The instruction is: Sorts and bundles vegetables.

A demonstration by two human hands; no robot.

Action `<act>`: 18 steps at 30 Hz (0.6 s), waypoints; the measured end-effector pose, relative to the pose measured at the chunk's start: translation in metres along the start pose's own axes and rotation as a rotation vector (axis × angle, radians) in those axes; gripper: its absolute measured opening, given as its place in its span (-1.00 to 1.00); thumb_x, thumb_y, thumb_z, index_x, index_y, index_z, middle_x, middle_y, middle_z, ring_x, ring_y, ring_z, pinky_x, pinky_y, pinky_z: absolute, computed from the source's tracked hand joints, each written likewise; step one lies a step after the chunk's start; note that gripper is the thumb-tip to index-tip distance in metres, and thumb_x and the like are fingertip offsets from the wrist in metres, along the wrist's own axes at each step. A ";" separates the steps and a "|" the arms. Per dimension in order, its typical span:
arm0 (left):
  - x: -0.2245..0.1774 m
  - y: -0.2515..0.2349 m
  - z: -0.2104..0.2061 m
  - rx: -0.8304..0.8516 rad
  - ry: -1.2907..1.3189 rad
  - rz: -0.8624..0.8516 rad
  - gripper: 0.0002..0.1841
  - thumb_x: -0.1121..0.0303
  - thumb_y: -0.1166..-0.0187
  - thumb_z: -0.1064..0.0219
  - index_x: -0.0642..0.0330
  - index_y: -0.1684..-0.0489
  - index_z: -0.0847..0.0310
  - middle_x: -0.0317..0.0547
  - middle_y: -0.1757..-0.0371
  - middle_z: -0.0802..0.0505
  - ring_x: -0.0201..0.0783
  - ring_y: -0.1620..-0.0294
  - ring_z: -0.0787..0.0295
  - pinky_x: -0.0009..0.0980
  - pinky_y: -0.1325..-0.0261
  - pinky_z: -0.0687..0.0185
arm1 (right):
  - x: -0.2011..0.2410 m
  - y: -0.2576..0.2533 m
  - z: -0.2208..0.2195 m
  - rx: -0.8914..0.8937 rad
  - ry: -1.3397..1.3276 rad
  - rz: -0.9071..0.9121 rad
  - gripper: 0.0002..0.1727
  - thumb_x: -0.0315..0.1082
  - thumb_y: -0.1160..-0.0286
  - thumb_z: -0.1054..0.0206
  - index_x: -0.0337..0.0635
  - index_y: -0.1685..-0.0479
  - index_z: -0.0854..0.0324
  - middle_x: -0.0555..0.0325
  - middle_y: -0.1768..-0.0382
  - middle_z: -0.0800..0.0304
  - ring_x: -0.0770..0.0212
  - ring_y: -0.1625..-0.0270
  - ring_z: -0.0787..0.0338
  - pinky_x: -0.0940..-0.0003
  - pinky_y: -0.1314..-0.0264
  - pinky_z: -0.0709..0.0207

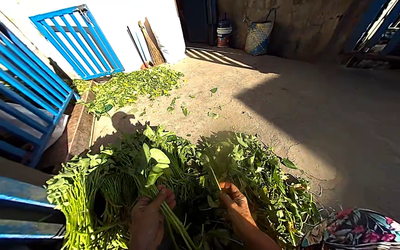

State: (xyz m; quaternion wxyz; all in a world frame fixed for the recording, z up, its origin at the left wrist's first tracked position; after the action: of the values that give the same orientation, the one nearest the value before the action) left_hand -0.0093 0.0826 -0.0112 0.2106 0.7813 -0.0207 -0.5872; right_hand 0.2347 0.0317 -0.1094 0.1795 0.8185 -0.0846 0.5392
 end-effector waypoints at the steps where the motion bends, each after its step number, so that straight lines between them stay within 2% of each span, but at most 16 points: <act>1: 0.002 0.001 -0.001 0.012 0.004 0.010 -0.83 0.61 -0.64 -0.29 0.45 -0.09 -0.62 0.19 0.25 -0.89 -0.03 0.32 -0.92 -0.17 0.27 -0.90 | 0.004 0.010 -0.013 0.066 -0.036 0.012 -0.75 -0.50 -0.59 -0.25 -0.31 -0.18 -0.64 0.03 0.20 -0.78 0.19 0.23 -0.77 0.30 0.18 -0.71; 4: 0.006 0.002 0.000 0.057 0.021 0.047 -0.83 0.60 -0.65 -0.29 0.46 -0.10 -0.62 0.23 0.16 -0.90 0.02 0.24 -0.93 -0.16 0.21 -0.90 | 0.014 0.036 -0.044 0.241 0.093 0.156 -0.70 -0.46 -0.60 -0.25 -0.33 -0.25 -0.61 0.08 0.06 -0.79 0.26 0.10 -0.79 0.35 0.03 -0.72; 7: 0.008 0.002 0.000 0.118 0.045 0.083 -0.81 0.59 -0.66 -0.28 0.47 -0.13 -0.61 0.28 0.08 -0.90 0.06 0.16 -0.94 -0.13 0.14 -0.90 | 0.015 0.053 -0.063 0.369 0.253 0.338 -0.71 -0.48 -0.64 -0.23 -0.35 -0.25 -0.62 0.05 0.03 -0.77 0.31 0.07 -0.79 0.40 0.03 -0.73; 10: 0.009 0.003 0.001 0.172 0.057 0.092 -0.79 0.59 -0.69 -0.22 0.50 -0.17 -0.58 0.35 0.08 -0.87 0.12 0.15 -0.92 -0.07 0.08 -0.89 | 0.009 0.061 -0.073 0.456 0.364 0.462 -0.74 -0.43 -0.66 -0.23 -0.28 -0.21 -0.68 0.04 0.06 -0.76 0.25 0.02 -0.76 0.33 -0.09 -0.70; 13: 0.008 0.005 0.003 0.175 0.050 0.096 -0.79 0.59 -0.70 -0.21 0.49 -0.19 -0.57 0.30 0.16 -0.88 0.09 0.22 -0.93 -0.04 0.10 -0.90 | 0.008 0.065 -0.077 0.526 0.435 0.466 -0.74 -0.41 -0.65 -0.25 -0.25 -0.19 -0.70 0.03 0.07 -0.77 0.20 0.00 -0.77 0.24 -0.14 -0.69; 18: 0.010 0.009 0.001 0.184 0.027 0.115 -0.82 0.59 -0.66 -0.26 0.48 -0.11 -0.62 0.19 0.26 -0.84 -0.02 0.32 -0.88 -0.07 0.18 -0.90 | 0.001 0.060 -0.082 0.762 0.414 0.278 -0.66 -0.37 -0.70 -0.14 -0.27 -0.29 -0.68 -0.01 0.01 -0.77 0.25 0.09 -0.74 0.31 0.01 -0.65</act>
State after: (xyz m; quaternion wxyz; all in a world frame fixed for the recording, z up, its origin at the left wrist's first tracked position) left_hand -0.0052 0.0712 -0.0168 0.1714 0.8027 -0.1164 -0.5593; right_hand 0.1454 0.0081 -0.0672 -0.1956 0.6821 0.0486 0.7029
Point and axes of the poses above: each hand's wrist, its own y-axis away from the middle knuckle, its own z-axis out of the back of the hand, x = y × z, the point moved 6 cm from there along -y, towards the middle knuckle
